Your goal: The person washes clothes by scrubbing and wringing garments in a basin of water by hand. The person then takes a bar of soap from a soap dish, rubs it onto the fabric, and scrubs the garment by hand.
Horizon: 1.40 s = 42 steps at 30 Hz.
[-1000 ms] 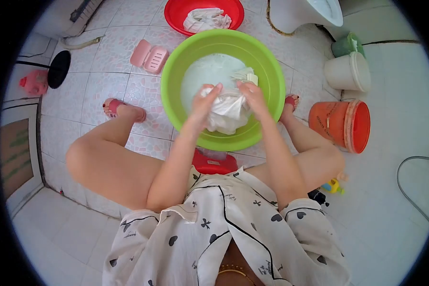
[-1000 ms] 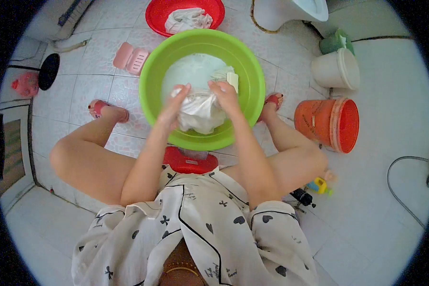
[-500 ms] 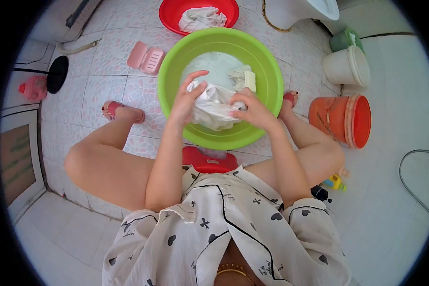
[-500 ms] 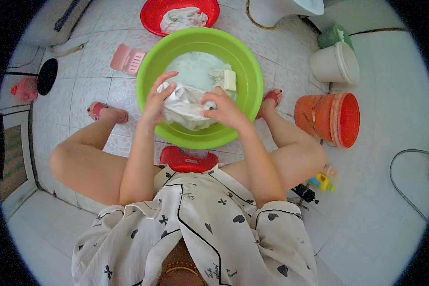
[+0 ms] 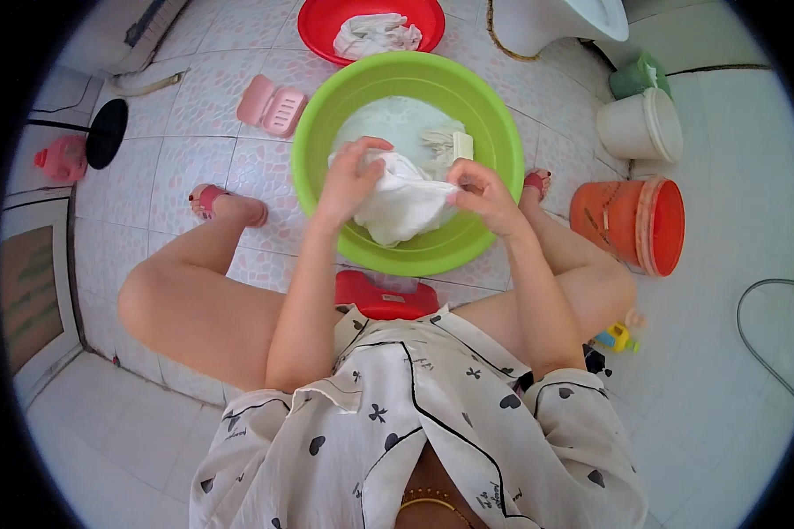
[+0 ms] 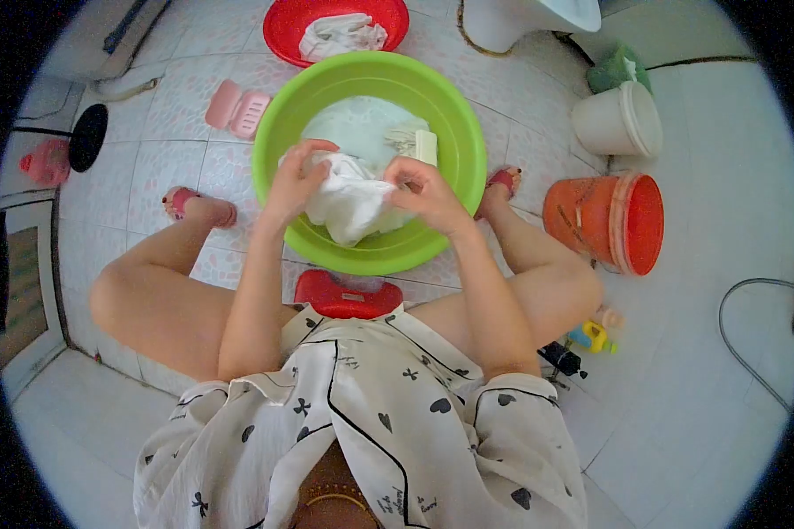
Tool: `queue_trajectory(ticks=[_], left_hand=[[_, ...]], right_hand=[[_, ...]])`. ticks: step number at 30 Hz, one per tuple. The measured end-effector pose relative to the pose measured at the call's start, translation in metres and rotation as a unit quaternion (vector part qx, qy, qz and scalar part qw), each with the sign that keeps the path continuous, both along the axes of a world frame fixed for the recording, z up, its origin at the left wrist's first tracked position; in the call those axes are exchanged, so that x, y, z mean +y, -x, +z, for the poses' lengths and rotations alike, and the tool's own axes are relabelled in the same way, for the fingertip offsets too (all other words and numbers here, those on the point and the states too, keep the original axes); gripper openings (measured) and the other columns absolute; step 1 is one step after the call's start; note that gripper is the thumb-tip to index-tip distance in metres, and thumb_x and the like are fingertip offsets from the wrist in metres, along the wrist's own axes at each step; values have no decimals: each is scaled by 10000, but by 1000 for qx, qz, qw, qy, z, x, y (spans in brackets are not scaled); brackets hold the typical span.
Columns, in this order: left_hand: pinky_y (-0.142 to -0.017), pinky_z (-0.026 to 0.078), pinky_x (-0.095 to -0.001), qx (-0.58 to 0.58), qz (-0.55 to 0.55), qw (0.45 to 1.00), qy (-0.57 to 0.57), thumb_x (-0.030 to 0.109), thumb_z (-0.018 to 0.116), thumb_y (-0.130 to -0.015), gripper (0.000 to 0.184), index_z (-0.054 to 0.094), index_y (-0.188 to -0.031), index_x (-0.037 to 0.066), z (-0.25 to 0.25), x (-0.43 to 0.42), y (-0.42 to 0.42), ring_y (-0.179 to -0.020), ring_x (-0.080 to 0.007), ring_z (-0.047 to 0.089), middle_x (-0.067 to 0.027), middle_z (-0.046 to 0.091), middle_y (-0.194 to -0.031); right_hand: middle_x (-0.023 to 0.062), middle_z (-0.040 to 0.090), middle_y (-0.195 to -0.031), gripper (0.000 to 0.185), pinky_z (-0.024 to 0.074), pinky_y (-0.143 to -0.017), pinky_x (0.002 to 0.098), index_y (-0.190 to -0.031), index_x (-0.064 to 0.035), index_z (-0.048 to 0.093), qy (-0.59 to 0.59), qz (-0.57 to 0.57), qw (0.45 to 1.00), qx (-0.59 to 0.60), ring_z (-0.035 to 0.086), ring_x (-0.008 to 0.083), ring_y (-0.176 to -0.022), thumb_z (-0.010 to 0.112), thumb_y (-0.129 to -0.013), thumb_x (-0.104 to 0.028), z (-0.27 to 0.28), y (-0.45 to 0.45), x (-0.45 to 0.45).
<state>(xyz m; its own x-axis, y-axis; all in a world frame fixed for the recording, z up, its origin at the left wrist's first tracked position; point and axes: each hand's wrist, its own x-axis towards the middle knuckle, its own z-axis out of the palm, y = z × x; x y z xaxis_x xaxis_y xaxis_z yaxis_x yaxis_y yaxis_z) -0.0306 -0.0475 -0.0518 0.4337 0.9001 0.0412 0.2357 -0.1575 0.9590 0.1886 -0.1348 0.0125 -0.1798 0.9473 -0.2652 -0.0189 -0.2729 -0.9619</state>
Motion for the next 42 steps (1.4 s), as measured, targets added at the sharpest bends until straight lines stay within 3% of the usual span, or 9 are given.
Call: queue_trajectory(ticks=[6,9,15,18,21,31,34,40,42], left_hand=[[-928,360,-386,-14,-68,979,-192,-23,521,-622,371,617,-965,82,26,-19,-16,-1022,-303,512,-131,568,-995],[-926,330,-405,-36,-165,985,-31,25,563,-643,314,608,-949,75,17,-21,-11,-1023,-280,513,-123,584,-938],[-855,362,-348,183,-173,967,-47,168,642,-725,223,588,-917,70,28,-23,-1,-935,-260,540,-143,592,-873],[-796,373,-284,-92,-102,991,4,222,618,-778,184,569,-870,71,10,-14,1,-870,-184,533,-89,589,-852],[-806,350,-262,-244,-113,935,233,209,598,-791,141,541,-826,85,18,-17,0,-920,-129,500,-27,571,-873],[-641,306,-206,-287,-50,900,323,156,579,-800,196,414,-698,128,3,-18,0,-709,-63,414,44,434,-720],[-621,303,-206,-256,-37,915,309,184,572,-832,213,415,-697,133,-5,-15,2,-691,-59,408,47,422,-720],[-602,317,-211,-284,99,889,344,213,570,-891,230,458,-707,130,-9,-16,-13,-665,-52,388,61,404,-701],[-603,329,-218,-297,133,871,368,220,563,-903,231,467,-715,127,-24,-13,-15,-664,-55,391,51,418,-703]], right_hand=[[-29,532,-833,151,382,-770,232,-813,-92,510,9,10,996,89,497,78,-828,583,-683,-119,-11,3,6],[-30,531,-826,156,384,-753,233,-804,-92,506,28,20,995,92,496,80,-820,573,-667,-125,-8,-1,9],[-29,530,-818,160,391,-752,236,-818,-90,519,29,26,998,57,504,91,-835,606,-710,-169,-12,-24,14],[-22,530,-815,185,397,-757,249,-861,-86,542,27,64,997,-28,509,104,-838,622,-765,-223,-11,-26,13],[-3,543,-869,205,396,-775,255,-927,-64,570,44,107,990,-82,508,117,-857,628,-821,-230,-12,-24,13],[87,589,-962,283,401,-865,318,-953,9,604,-71,213,916,-332,535,233,-954,666,-831,-239,-13,-10,28],[58,588,-965,224,400,-856,319,-916,-17,610,-193,131,944,-235,527,198,-953,712,-776,-158,-29,-16,29],[-11,542,-912,276,408,-792,262,-932,-80,546,38,19,999,10,509,106,-871,708,-711,-43,-51,-15,25],[-20,527,-884,283,415,-758,252,-937,-79,520,-7,-64,998,-5,507,99,-842,685,-713,-28,-62,4,20]])
